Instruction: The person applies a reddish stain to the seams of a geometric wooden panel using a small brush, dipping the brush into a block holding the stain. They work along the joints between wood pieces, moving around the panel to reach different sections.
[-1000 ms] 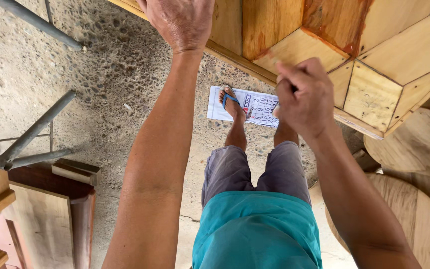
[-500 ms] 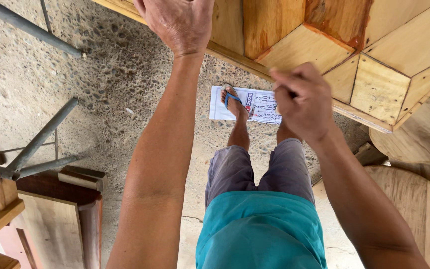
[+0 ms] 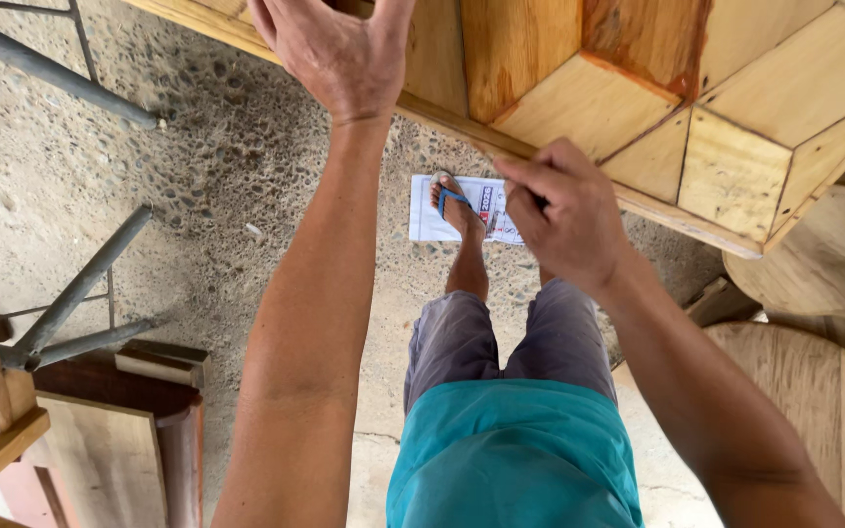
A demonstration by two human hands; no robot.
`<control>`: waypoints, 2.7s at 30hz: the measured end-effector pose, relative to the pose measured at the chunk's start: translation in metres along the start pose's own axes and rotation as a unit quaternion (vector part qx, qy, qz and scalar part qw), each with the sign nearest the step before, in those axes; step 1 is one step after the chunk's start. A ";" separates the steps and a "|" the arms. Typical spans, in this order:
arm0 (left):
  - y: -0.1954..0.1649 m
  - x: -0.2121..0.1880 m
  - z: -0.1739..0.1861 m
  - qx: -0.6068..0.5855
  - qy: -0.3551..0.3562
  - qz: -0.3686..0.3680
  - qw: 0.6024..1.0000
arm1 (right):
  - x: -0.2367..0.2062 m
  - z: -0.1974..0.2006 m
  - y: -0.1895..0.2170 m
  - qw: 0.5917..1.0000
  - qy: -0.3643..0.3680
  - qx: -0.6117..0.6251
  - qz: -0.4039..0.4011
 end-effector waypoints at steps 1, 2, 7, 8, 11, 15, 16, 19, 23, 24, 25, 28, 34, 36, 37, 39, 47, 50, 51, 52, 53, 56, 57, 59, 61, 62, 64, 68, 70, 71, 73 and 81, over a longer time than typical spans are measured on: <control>-0.002 0.001 0.002 -0.002 -0.016 -0.010 1.000 | -0.003 -0.001 0.006 0.999 0.008 0.030 0.016; -0.004 0.003 0.001 0.003 -0.011 -0.024 1.000 | -0.004 0.001 0.009 0.999 0.013 0.040 0.016; -0.017 0.012 0.006 0.033 -0.002 -0.084 0.996 | 0.023 0.039 0.015 1.000 0.009 0.014 0.000; -0.018 0.014 0.008 0.032 -0.002 -0.081 0.996 | 0.037 0.053 0.005 0.996 -0.030 0.050 -0.074; -0.021 0.013 0.012 0.025 0.011 -0.074 0.997 | 0.047 0.085 0.001 0.994 -0.053 -0.017 -0.089; -0.022 0.011 0.013 0.008 0.013 -0.064 0.998 | 0.022 0.059 0.006 0.997 0.014 -0.079 -0.021; -0.021 0.010 0.014 0.006 0.015 -0.057 0.998 | 0.015 0.052 0.005 0.996 -0.004 -0.085 -0.019; -0.019 0.009 0.012 0.045 0.035 -0.057 0.997 | 0.004 0.027 0.000 0.995 -0.034 -0.075 -0.055; -0.014 0.008 0.009 0.028 0.049 -0.040 0.998 | 0.004 0.014 0.002 0.996 -0.025 -0.048 -0.069; -0.014 0.008 0.009 0.027 0.047 -0.041 0.998 | 0.005 0.015 0.007 0.998 -0.024 -0.051 -0.029; -0.013 0.007 0.009 0.025 0.046 -0.043 0.998 | 0.005 0.017 0.004 0.997 -0.035 -0.043 -0.062; -0.012 0.005 0.007 0.022 0.055 -0.037 0.998 | 0.003 0.020 0.000 0.994 -0.045 -0.046 -0.090; -0.013 0.005 0.009 0.024 0.043 -0.036 0.998 | 0.007 0.017 -0.013 0.994 -0.021 -0.049 -0.096; -0.012 0.006 0.009 0.022 0.049 -0.025 0.998 | 0.010 0.016 -0.012 0.993 -0.022 -0.073 -0.088; -0.013 0.005 0.008 0.018 0.054 -0.021 0.998 | 0.009 0.017 -0.008 0.993 -0.036 -0.078 -0.075; -0.011 0.005 0.005 0.014 0.077 0.005 0.997 | 0.006 0.019 0.000 0.993 -0.064 -0.088 -0.044; -0.015 0.009 0.007 0.019 0.021 -0.058 0.998 | 0.046 0.073 -0.012 0.995 -0.090 -0.032 -0.028; -0.019 0.012 0.009 0.031 0.042 -0.052 0.997 | 0.077 0.074 0.008 0.996 -0.059 -0.051 0.044; -0.021 0.015 0.011 0.037 0.043 -0.047 0.997 | 0.097 0.068 0.017 0.995 -0.043 -0.044 0.083; -0.023 0.019 0.012 0.045 0.037 -0.042 0.997 | 0.118 0.063 0.026 0.994 -0.032 -0.038 0.099; -0.024 0.025 0.015 0.043 0.025 -0.048 0.998 | 0.132 0.057 0.036 0.993 -0.020 -0.034 0.111; -0.033 0.031 0.022 0.030 0.024 -0.061 0.997 | 0.158 0.054 0.058 0.987 -0.005 -0.061 0.147; -0.036 0.032 0.025 0.030 0.015 -0.066 0.997 | 0.169 0.054 0.063 0.983 -0.004 -0.076 0.167; -0.040 0.032 0.031 0.021 0.010 -0.072 0.997 | 0.188 0.051 0.064 0.985 0.019 -0.067 0.161; -0.042 0.033 0.035 0.003 0.013 -0.071 0.997 | 0.200 0.049 0.065 0.981 0.032 -0.076 0.177; -0.042 0.034 0.037 -0.010 0.019 -0.059 0.998 | 0.204 0.047 0.066 0.976 0.033 -0.088 0.198; -0.040 0.036 0.040 -0.033 0.033 -0.037 0.998 | 0.207 0.045 0.067 0.967 0.044 -0.115 0.222; -0.043 0.039 0.045 -0.042 0.030 -0.051 0.997 | 0.213 0.041 0.064 0.953 0.092 -0.210 0.197; -0.044 0.039 0.046 -0.046 0.029 -0.049 0.997 | 0.223 0.041 0.060 0.947 0.119 -0.253 0.156; -0.044 0.039 0.046 -0.047 0.029 -0.045 0.997 | 0.228 0.042 0.058 0.946 0.132 -0.263 0.133; -0.044 0.039 0.046 -0.046 0.025 -0.037 0.998 | 0.235 0.044 0.056 0.952 0.142 -0.249 0.105; -0.039 0.036 0.045 -0.058 0.016 -0.009 0.998 | 0.218 0.034 0.081 0.876 0.085 -0.373 0.292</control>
Point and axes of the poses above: each hand's wrist, its own x-axis towards the middle knuckle, its own z-axis out of the back of the hand, y = z × x, the point moved 5 cm from there along x, towards the middle knuckle, and after that the axes turned 7 degrees about x, right-handed, at the moved point
